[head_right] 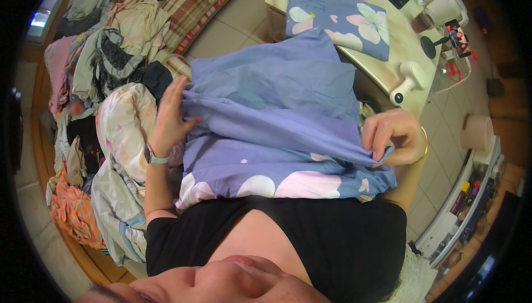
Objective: The person folds a blue floral-patterned garment on a low table, trims a loose thread with scissors, and uses a handheld steamer to smooth the fabric. The person then folds the garment neatly and places it on the table.
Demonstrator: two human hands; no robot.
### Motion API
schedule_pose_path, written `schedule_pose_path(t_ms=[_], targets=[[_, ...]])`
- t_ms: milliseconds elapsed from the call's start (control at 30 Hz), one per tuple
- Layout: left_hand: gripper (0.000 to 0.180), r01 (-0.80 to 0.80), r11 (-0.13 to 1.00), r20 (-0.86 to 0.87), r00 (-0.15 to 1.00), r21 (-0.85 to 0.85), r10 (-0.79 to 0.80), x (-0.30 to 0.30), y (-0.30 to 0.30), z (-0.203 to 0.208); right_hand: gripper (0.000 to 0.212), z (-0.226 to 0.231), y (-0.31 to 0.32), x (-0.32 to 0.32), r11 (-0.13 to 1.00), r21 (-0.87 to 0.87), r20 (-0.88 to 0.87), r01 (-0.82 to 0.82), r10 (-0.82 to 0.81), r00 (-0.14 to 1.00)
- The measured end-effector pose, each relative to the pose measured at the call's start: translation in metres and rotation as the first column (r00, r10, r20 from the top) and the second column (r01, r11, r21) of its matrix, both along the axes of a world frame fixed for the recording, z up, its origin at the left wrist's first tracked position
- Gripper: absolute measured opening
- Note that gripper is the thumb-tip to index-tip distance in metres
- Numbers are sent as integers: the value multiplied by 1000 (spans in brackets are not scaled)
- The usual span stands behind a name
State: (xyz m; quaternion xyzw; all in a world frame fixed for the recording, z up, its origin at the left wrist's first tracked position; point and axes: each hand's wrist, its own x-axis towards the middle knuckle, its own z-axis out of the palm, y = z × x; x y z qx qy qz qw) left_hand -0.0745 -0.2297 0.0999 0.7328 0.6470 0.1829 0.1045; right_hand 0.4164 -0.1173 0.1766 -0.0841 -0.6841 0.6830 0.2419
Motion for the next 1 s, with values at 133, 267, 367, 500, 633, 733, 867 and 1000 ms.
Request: schedule_pose_path(t_ms=[133,267,367,500,633,733,867,1000], targets=[[113,477,876,519,730,78,-444,76,36,39,17,15,3,-47,991,79,-99,105,-97,990],[71,617,787,511,681,-15,-525,139,53,75,15,27,12,-104,983,131,-107,126,-112,988],[16,560,823,588,697,-90,-410,129,63,67,25,6,30,-90,988,-31,-137,151,-153,979],[26,-175,980,730,681,97,50,36,71,52,56,-48,44,-36,971,-46,93,236,-232,968],[41,-522,853,999,18,-17,32,-96,72,76,54,-144,47,7,952,-86,509,294,-212,834],[46,-697,716,999,-22,-42,37,-155,37,122,47,-164,55,4,857,-235,487,459,-305,818],[51,-841,540,998,2,-32,61,-193,-13,147,46,-159,55,3,863,-266,427,429,-294,855],[55,-843,535,998,-27,-57,63,-230,-57,133,58,-162,53,-8,953,-109,514,282,-189,837]])
